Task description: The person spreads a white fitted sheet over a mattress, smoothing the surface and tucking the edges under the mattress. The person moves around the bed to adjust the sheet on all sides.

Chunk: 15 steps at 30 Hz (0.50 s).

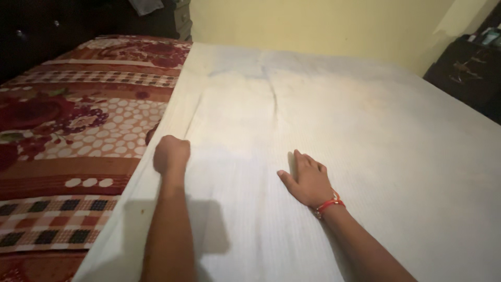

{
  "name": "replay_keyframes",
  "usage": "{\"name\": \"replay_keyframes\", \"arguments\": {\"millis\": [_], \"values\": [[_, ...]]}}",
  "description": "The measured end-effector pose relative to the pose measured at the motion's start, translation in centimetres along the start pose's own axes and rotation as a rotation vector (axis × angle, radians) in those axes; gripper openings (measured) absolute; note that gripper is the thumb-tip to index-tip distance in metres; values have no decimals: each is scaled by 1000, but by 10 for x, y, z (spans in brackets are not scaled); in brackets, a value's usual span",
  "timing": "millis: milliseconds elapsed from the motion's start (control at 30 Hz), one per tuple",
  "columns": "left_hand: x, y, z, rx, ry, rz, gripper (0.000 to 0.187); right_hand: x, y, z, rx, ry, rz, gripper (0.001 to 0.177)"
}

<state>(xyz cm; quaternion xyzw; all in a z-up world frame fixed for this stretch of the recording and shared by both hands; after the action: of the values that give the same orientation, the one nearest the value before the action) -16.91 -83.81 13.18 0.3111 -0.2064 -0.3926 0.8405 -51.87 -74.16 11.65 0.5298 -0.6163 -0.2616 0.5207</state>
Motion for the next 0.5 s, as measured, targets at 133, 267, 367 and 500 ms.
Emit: {"name": "replay_keyframes", "arguments": {"millis": [133, 267, 367, 500], "values": [[0, 0, -9, -170, 22, 37, 23, 0, 3, -1, 27, -24, -19, 87], [13, -18, -9, -79, 17, 258, 26, 1, 1, -2, -33, 11, -6, 85], [18, -21, -11, 135, -328, 396, 39, 0, 5, -5, -23, -1, -15, 82], [21, -39, 14, 400, -410, 131, 47, -3, 10, -10, -17, -5, -34, 79]]}}
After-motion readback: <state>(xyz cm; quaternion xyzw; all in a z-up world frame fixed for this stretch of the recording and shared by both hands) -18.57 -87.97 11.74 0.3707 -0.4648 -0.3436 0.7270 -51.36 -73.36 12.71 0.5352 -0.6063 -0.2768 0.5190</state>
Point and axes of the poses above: each hand's wrist, its own x-axis towards the middle knuckle, its own y-axis out of the back of the hand, z = x × y, the point moved 1 cm from there along x, towards the middle knuckle, and after that the axes turned 1 degree about x, right-handed, at the moved point
